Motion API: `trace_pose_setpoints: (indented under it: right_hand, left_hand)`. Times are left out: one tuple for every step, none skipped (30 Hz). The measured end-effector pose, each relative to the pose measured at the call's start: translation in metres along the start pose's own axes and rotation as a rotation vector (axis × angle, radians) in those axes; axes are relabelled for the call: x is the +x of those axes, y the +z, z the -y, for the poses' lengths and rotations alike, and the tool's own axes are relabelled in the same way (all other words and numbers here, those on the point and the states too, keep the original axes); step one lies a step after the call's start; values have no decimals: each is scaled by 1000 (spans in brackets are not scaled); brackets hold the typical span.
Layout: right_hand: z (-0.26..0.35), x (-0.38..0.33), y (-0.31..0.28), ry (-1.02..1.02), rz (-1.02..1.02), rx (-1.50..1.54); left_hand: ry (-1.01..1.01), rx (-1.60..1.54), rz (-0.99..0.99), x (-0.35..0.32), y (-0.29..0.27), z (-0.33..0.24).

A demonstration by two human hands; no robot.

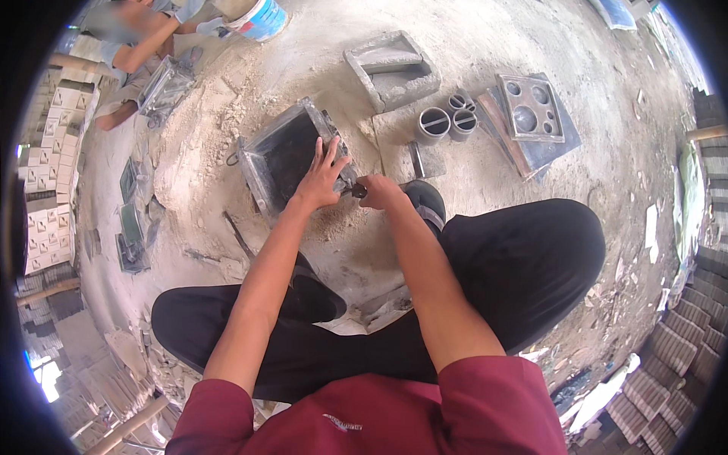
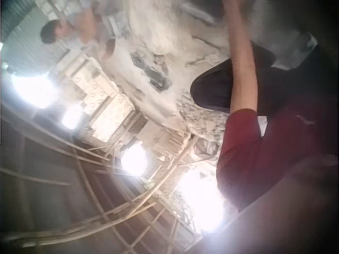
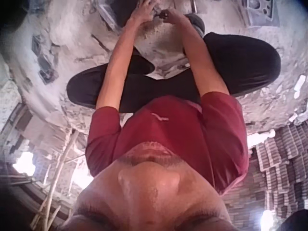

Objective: The person assembles a metal mold for concrete blocks by fitting a side panel onto a base, securing it with a latch, and then inserting a multi-hole metal template into the mold frame.

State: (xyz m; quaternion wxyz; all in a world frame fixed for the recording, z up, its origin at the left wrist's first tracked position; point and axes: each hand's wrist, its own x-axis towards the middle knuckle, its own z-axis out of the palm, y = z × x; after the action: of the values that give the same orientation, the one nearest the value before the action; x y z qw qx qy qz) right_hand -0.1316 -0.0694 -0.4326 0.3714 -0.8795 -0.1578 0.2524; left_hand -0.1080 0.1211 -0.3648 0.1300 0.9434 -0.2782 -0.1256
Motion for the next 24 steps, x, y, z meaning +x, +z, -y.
trace_pose_setpoints:
  right_hand:
    - [5,3,-6,1,-3,10]
    - [18,8,-8,-32,28,-99]
    - [16,9,-14,-45,44,-219]
    - [17,10,-16,-40,41,-214]
    - [15,12,-19,-47,56,-278]
    - [13,15,-22,-55,73,-342]
    - [12,19,-26,-49,66,-339]
    - [14,23,-29,-72,96,-424]
    - [17,28,-32,-97,126,-510]
    - [21,36,-35,-99,127,-505]
    - [18,43,-40,-160,113,-605]
    - [14,46,-44,-219,99,-704]
    - [8,42,-46,-201,146,-728]
    - [11,43,-39,-218,146,-720]
    - [15,40,-32,-205,50,-611]
    - [20,39,-26,-190,-42,-498]
    - [13,37,-26,-183,-46,-505]
    - [6,35,-25,-137,-40,-488]
    - [-2,34,-26,-90,-35,-469]
    - [5,37,-28,-106,-35,-465]
    - [8,38,-29,-79,5,-417]
    - [12,39,-28,-53,45,-369]
    - [10,39,-29,-52,42,-371]
    - [7,39,-28,-85,33,-361]
  left_hand:
    - [2,6,9,0,1,2]
    - [-13,-11,7,-8,1,8]
    - [-4,-37,-2,-6,2,5]
    - [1,-36,4,-6,3,3]
    - [19,-47,-14,-5,4,2]
    - [34,-58,-31,-3,5,1]
    - [43,-56,-29,1,7,1]
    - [49,-37,-53,0,9,1]
    - [55,-19,-78,-1,11,2]
    - [52,-17,-75,-2,12,5]
    - [62,-41,-73,2,12,3]
    - [74,-66,-71,6,13,0]
    - [84,-72,-70,9,15,-4]
    - [95,-42,-119,2,17,2]
    - [103,-15,-174,-8,15,6]
    - [85,-8,-175,-21,14,9]
    - [-45,-151,-121,-23,16,2]
    - [-176,-292,-63,-21,17,-4]
    - [-168,-296,-66,-15,20,-12]
    - [-164,-203,-169,-15,24,-15]
    - [-157,-115,-266,-16,27,-20]
    - [-167,-111,-263,-17,31,-24]
    - [-286,-162,-234,-10,34,-31]
    - [-404,-213,-204,-7,35,-34]
